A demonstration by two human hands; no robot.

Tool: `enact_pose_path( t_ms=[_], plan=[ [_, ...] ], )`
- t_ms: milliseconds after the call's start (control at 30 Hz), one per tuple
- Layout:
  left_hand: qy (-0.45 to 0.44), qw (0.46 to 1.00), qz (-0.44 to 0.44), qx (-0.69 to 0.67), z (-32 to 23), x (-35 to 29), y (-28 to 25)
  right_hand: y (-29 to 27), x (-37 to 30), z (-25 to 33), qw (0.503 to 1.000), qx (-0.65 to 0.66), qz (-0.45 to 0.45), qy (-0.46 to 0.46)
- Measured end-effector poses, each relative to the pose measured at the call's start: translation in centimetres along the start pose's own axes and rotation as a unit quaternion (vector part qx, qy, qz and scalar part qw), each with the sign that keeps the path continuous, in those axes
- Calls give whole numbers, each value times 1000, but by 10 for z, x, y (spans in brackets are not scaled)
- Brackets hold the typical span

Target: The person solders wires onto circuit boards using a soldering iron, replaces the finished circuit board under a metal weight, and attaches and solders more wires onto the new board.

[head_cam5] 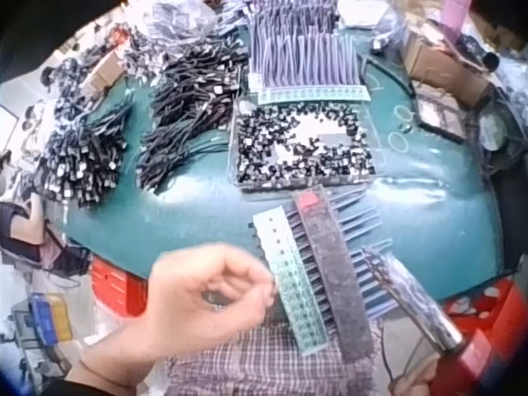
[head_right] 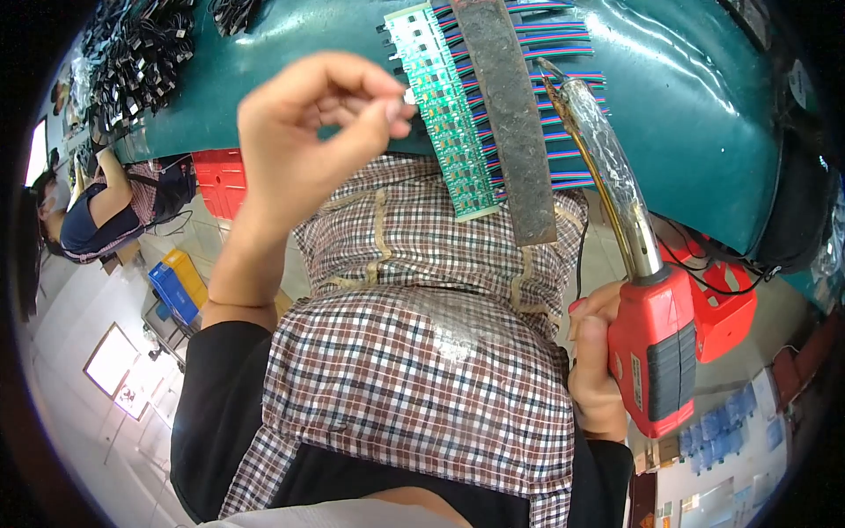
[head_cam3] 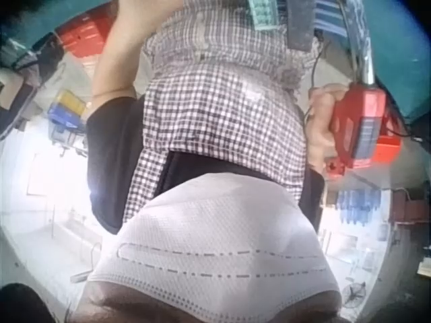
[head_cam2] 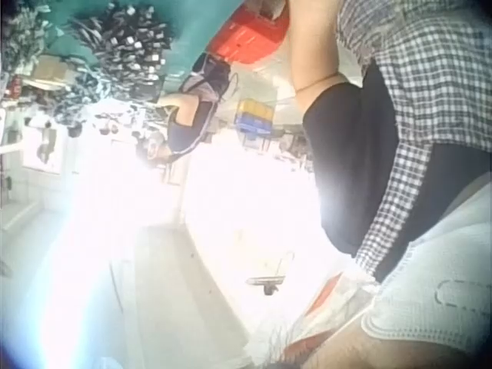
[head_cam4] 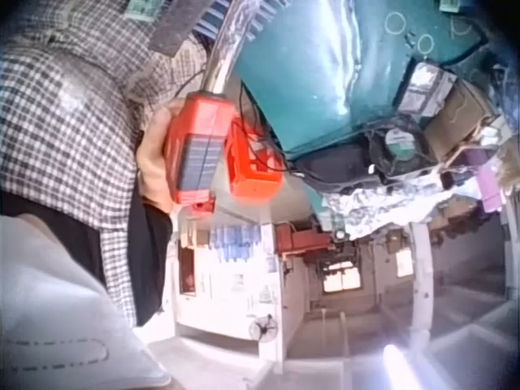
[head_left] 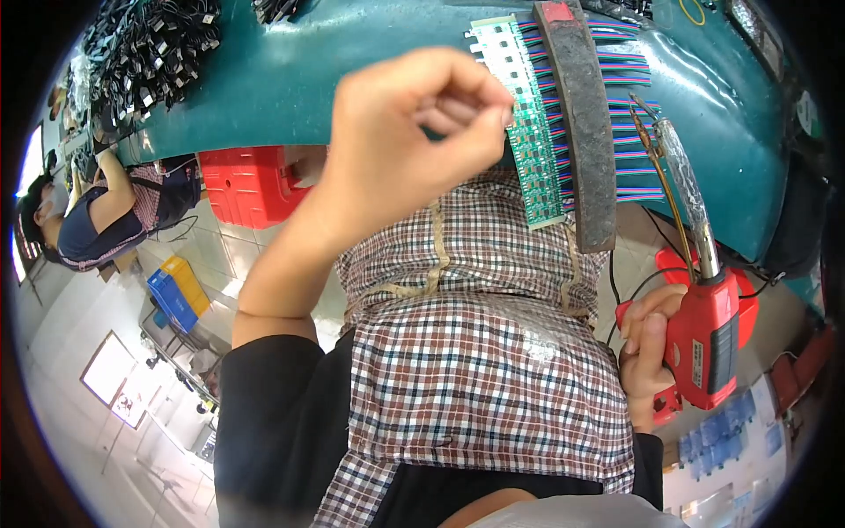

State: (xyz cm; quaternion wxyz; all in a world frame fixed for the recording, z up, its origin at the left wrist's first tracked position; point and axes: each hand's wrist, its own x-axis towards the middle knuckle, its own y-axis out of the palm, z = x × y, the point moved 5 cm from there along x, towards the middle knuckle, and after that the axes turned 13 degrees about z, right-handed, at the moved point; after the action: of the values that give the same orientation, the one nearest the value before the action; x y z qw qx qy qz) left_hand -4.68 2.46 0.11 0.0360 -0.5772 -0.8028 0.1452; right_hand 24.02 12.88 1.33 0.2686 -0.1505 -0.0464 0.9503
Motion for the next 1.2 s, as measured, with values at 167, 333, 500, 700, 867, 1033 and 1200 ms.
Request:
enact_pose_path(
  t_ms=[167,333,500,700,867,1033,1200],
  plan=[
    [23,999,-19,32,15,-22,24,2,-3,0,999,-32,26,14],
    [35,996,-68,45,22,-27,33,8,-6,1,999,-34,27,25],
    [58,992,-72,87,21,-25,35,10,-9,1,999,-29,19,30],
    [74,985,-71,136,17,-25,34,1,-17,-3,981,-153,111,42],
    [72,984,-68,147,16,-25,33,-1,-20,-12,973,-205,90,47],
    [74,984,-65,151,17,-25,33,2,-15,-16,977,-176,109,45],
    [72,984,-65,147,17,-25,33,2,-17,-17,977,-178,112,44]
  ],
)
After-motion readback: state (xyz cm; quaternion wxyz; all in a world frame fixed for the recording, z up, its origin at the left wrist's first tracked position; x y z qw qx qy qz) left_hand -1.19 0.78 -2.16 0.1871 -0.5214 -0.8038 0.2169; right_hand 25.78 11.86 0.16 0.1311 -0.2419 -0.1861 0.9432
